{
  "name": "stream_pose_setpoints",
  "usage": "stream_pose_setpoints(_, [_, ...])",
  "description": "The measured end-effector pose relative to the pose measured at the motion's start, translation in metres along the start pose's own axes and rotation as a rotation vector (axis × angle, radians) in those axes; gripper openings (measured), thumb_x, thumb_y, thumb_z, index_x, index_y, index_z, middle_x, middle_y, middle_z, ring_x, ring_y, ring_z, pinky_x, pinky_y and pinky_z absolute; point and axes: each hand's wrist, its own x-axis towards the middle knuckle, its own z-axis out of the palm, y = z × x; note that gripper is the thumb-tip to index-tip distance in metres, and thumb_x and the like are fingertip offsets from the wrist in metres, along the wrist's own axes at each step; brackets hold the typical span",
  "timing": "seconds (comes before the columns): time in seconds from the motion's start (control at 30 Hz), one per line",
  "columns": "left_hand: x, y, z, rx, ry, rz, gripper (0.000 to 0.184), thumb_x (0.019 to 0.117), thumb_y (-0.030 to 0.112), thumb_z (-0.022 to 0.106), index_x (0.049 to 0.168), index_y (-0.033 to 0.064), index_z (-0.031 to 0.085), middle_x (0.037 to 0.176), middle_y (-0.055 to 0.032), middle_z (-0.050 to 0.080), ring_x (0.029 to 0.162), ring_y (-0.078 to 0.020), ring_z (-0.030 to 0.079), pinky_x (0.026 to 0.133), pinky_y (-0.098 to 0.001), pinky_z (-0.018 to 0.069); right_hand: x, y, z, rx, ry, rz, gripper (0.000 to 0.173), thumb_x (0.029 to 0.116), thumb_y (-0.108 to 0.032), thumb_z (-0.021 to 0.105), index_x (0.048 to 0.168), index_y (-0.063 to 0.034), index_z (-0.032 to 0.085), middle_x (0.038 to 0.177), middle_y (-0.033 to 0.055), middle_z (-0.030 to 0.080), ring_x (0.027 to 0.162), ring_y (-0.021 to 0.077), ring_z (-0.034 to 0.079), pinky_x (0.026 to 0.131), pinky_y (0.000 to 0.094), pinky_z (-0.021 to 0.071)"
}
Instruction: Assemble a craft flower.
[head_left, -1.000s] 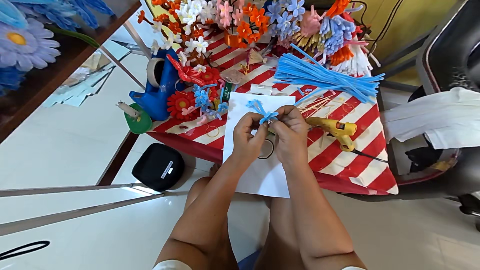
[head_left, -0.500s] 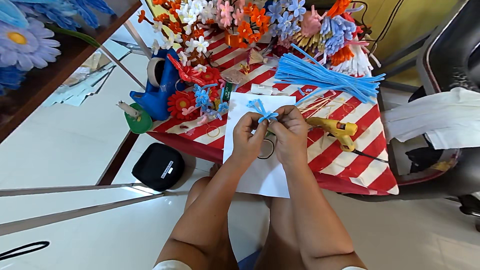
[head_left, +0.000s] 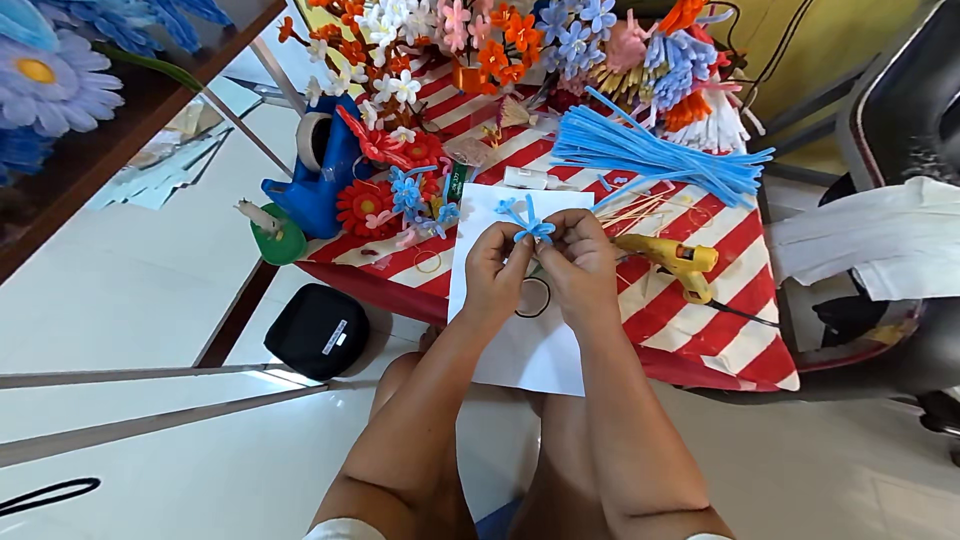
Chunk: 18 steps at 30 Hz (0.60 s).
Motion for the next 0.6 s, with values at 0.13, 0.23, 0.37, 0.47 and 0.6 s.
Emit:
stream_pose_setpoints(0.13, [0.002, 0.002, -0.003, -0.069, 0.018, -0.097, 0.011, 0.1019, 0.005, 0.051, 0.098, 0.0076, 0.061, 0.081, 0.0065, 0.062, 0.072, -0.0005, 0.061, 0.071, -0.0206, 0.0547, 0.001, -0.005, -0.01, -0.057, -0.08, -0.008, 0.041, 0.0832, 0.003, 0.064, 0.123, -0.0039, 0.054, 0.103, 0.002, 0.064, 0.093, 0.0068, 0.065, 0.082, 0.0246, 0.0571])
stream_pose_setpoints(0.23, [0.003, 0.003, -0.005, -0.177, 0.01, -0.208, 0.014, 0.1031, 0.006, 0.049, 0.098, 0.009, 0.062, 0.082, 0.0047, 0.063, 0.073, -0.0038, 0.063, 0.073, -0.0235, 0.0562, 0.001, -0.007, -0.019, -0.055, -0.043, -0.099, 0.037, 0.0858, 0.001, 0.057, 0.123, -0.0056, 0.056, 0.106, -0.0015, 0.063, 0.097, 0.0056, 0.064, 0.084, 0.025, 0.0558])
stream_pose_setpoints(0.37, [0.004, 0.002, -0.008, -0.285, -0.006, -0.314, 0.017, 0.1036, 0.009, 0.047, 0.095, 0.0116, 0.062, 0.081, 0.0037, 0.063, 0.072, -0.0054, 0.062, 0.072, -0.0248, 0.0561, 0.004, -0.007, -0.027, -0.021, 0.06, -0.185, 0.028, 0.0994, -0.003, 0.04, 0.105, -0.0135, 0.065, 0.087, -0.0121, 0.062, 0.082, -0.0005, 0.061, 0.079, 0.0219, 0.0543])
stream_pose_setpoints(0.47, [0.005, 0.003, -0.007, -0.325, -0.005, -0.354, 0.017, 0.1032, 0.009, 0.048, 0.095, 0.0118, 0.062, 0.08, 0.0034, 0.063, 0.071, -0.0052, 0.062, 0.072, -0.0247, 0.0565, 0.006, -0.007, -0.03, -0.059, 0.051, -0.172, 0.025, 0.105, -0.007, 0.039, 0.105, -0.0125, 0.064, 0.081, -0.0125, 0.058, 0.073, -0.0023, 0.057, 0.071, 0.0175, 0.0511])
stream_pose_setpoints(0.6, [0.005, 0.005, -0.005, -0.338, -0.011, -0.367, 0.017, 0.1029, 0.007, 0.048, 0.095, 0.0118, 0.063, 0.081, 0.0035, 0.065, 0.071, -0.0055, 0.063, 0.072, -0.0251, 0.0572, 0.005, -0.007, -0.032, -0.17, 0.035, -0.192, 0.016, 0.1017, -0.012, 0.058, 0.088, -0.0121, 0.066, 0.073, -0.0132, 0.059, 0.064, -0.0063, 0.053, 0.061, 0.0119, 0.0465])
